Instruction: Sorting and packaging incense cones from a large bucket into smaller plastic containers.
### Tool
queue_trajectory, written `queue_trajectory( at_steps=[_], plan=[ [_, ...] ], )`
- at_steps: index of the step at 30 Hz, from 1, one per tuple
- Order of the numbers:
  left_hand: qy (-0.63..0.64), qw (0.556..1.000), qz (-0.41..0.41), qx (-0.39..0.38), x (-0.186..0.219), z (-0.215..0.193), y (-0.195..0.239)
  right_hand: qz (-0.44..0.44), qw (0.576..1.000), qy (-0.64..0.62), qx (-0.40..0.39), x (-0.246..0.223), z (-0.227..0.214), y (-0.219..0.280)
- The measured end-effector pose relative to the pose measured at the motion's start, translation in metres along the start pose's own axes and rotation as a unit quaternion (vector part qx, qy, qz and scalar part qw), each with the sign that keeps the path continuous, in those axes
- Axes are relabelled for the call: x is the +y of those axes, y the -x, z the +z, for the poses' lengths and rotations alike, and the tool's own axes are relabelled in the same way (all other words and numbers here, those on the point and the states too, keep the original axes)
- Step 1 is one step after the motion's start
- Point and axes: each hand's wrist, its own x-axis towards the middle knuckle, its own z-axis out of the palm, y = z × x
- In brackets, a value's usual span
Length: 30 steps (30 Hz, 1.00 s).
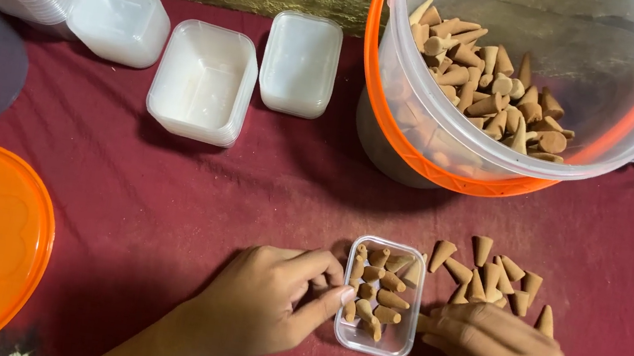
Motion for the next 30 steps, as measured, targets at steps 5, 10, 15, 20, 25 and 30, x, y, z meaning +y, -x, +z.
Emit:
queue_trajectory(
  at_steps=[5,10,15,20,25,30],
  plan=[
    [-0.021,1.0,-0.003,-0.006,0.001,0.002,0.0,-0.043,0.998,0.044,-0.017,0.009,0.009,0.01],
    [-0.03,0.998,-0.057,-0.005,0.005,0.002,-0.001,0.003,0.991,0.13,0.041,-0.009,0.003,0.008],
    [0.016,0.981,-0.171,-0.095,0.013,0.001,-0.008,0.06,0.99,0.1,0.073,-0.039,0.004,0.0],
    [0.052,0.98,-0.174,-0.087,0.012,0.008,-0.008,0.085,0.989,0.051,0.109,-0.053,0.024,-0.015],
    [0.031,0.988,-0.141,-0.05,0.006,0.017,-0.005,0.057,0.989,0.031,0.13,-0.047,0.039,-0.012],
    [0.036,0.991,-0.126,-0.033,0.006,0.019,-0.005,0.043,0.987,0.074,0.133,-0.044,0.041,-0.014]
  ],
)
